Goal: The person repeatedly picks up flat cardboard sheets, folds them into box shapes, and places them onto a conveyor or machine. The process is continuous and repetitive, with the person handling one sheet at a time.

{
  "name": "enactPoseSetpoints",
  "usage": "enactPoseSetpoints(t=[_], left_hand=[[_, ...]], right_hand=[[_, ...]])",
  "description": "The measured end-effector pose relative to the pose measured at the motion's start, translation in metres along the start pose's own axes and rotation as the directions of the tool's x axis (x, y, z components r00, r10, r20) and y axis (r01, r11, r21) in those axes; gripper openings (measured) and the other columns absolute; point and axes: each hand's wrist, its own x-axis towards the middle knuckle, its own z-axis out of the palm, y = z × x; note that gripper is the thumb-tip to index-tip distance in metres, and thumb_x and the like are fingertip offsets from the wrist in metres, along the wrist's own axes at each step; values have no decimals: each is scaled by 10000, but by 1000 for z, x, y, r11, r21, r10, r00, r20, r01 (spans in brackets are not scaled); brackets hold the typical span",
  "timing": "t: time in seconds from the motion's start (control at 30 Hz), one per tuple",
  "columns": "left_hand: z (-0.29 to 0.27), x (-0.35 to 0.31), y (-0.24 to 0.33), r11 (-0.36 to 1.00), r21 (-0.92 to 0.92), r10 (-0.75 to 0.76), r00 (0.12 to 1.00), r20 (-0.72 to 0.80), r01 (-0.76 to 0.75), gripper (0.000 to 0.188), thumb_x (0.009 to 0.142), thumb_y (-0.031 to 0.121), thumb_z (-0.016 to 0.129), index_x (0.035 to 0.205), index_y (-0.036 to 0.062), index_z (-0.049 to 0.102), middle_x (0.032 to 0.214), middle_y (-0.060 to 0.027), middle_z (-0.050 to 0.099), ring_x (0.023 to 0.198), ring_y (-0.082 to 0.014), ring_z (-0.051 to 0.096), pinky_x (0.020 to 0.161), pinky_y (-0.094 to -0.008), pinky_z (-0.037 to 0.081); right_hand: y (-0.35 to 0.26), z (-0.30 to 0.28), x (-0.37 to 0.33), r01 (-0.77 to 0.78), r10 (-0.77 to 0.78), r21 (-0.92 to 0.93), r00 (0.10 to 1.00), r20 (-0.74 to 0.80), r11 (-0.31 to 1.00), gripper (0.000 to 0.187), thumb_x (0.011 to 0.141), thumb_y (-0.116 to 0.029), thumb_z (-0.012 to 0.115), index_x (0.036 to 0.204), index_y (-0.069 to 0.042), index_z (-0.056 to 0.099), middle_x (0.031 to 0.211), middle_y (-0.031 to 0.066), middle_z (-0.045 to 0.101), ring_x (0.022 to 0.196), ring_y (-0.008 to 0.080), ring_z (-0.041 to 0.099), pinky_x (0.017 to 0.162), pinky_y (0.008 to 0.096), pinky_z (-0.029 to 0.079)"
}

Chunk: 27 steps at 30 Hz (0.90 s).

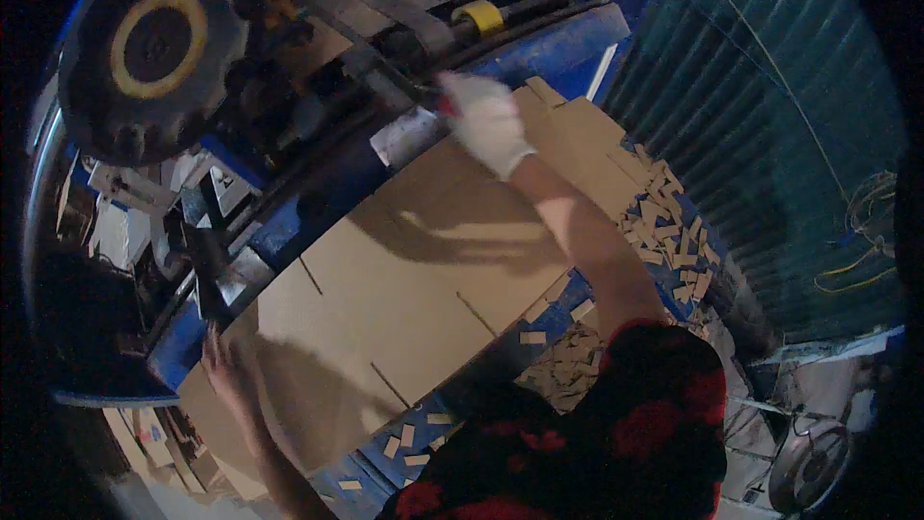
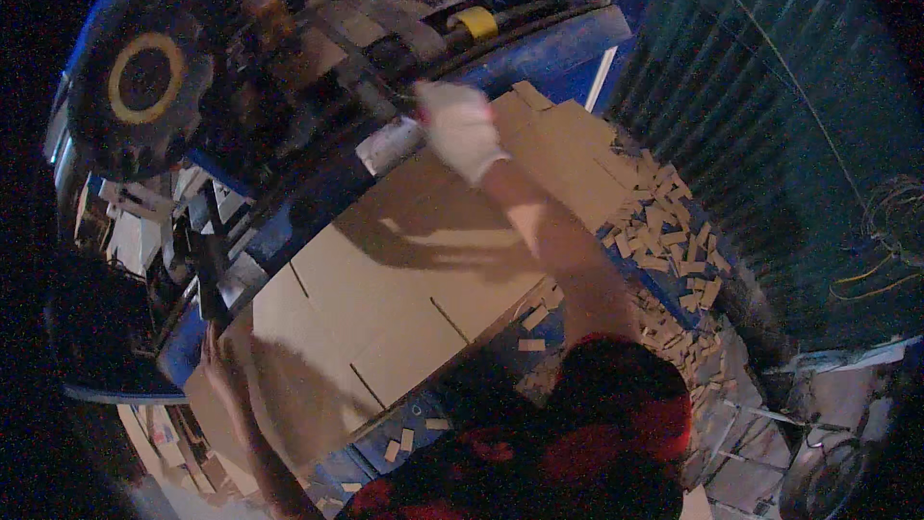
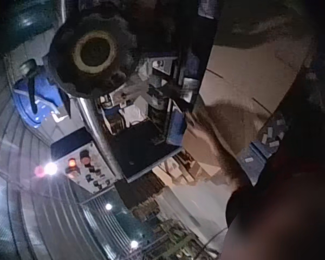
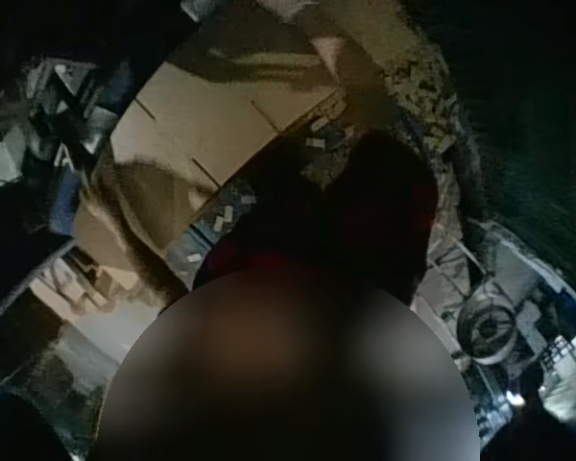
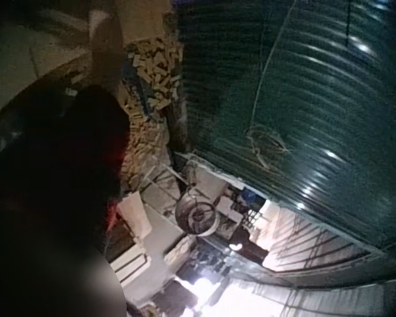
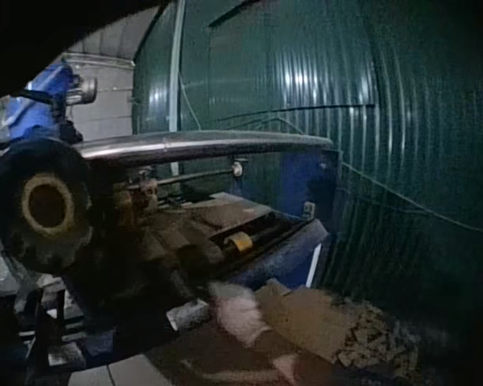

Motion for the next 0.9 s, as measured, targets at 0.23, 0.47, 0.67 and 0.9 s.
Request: enactPoseSetpoints(t=[0.23,0.47,0.67,0.9], left_hand=[[-33,-146,-71,748,638,-486,807,335,185,499,991,334,386,1382,24,376,1484,-167,309,1385,-316,251,1132,-452,195],[-32,-132,-49,702,610,-638,704,311,367,507,1003,352,343,1388,21,344,1482,-166,313,1398,-302,223,1141,-433,165],[-73,-178,-102,661,-117,-740,670,66,741,610,942,478,454,1372,50,402,1307,-208,483,1133,-334,509,937,-493,405],[-71,-211,-108,528,352,-809,583,-67,773,639,909,516,502,1363,72,430,1247,-217,528,1044,-343,579,874,-498,460]], right_hand=[[139,-51,-26,-733,843,-416,463,274,538,543,744,-537,672,1015,-67,666,1109,148,651,1079,308,603,889,423,463],[215,-45,-56,-805,797,44,575,-188,591,277,791,-258,587,898,-31,705,844,222,664,858,389,642,742,444,497],[206,-150,-140,-701,688,56,710,147,711,217,804,-144,606,947,-2,687,761,109,680,666,220,642,580,340,467],[170,-148,-199,-731,704,150,682,198,666,430,795,-117,646,1204,5,593,880,99,694,750,142,639,623,276,499]])
